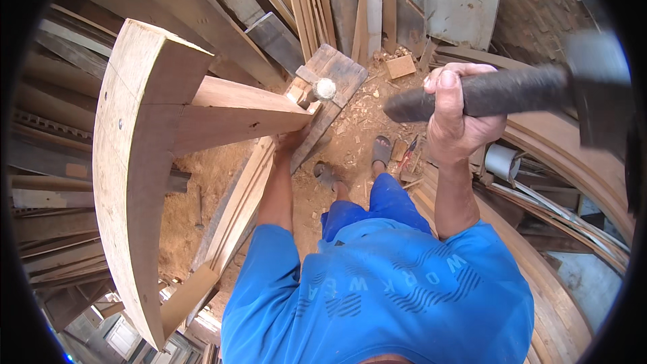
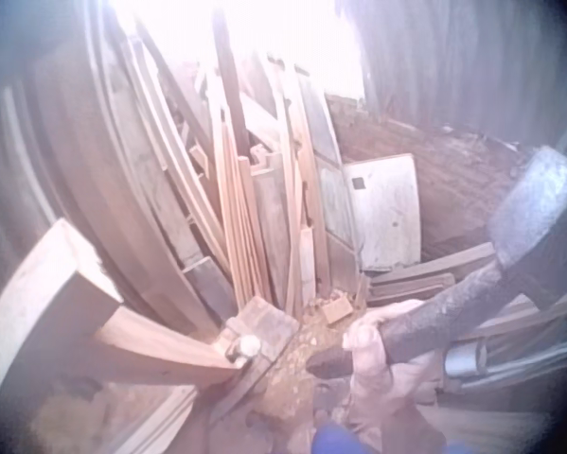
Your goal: The person hammers nails into the corner joints of a curved wooden frame using a hammer, rotates the frame by hand to access different sides, and secures the assembly by driving in additional nails.
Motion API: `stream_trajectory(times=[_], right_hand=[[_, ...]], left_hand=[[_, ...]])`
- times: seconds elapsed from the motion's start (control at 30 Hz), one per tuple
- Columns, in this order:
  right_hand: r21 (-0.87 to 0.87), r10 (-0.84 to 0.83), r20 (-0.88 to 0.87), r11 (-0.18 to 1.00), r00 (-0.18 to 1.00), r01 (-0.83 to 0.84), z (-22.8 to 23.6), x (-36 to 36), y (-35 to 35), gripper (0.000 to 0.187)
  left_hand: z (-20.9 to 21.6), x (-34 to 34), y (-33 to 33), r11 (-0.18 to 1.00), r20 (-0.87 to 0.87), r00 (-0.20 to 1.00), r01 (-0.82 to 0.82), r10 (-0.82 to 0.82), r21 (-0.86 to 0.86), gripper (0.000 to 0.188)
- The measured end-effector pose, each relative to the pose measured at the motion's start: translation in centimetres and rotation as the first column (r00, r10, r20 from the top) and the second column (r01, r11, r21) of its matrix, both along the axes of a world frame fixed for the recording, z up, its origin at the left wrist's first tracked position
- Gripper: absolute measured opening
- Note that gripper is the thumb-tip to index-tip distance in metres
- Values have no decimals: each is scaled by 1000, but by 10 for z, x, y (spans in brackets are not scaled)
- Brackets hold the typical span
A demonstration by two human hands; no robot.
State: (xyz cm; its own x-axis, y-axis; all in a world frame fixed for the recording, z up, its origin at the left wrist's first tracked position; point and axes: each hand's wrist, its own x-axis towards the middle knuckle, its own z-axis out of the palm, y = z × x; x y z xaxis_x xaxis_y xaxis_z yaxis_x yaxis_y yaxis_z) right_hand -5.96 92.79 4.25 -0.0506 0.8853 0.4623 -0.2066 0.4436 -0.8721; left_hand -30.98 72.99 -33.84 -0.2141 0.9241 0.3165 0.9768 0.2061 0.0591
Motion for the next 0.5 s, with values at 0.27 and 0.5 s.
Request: stream_trajectory(times=[0.27,0.5], right_hand=[[-402,439,847,898,298,-180,-131,37,-31,31],[-778,729,486,612,482,-140,-162,30,-15,24]], left_hand=[[15,-3,10,925,249,949,-95,196,-368,47],[42,-2,8,998,333,942,27,-47,65,31]])
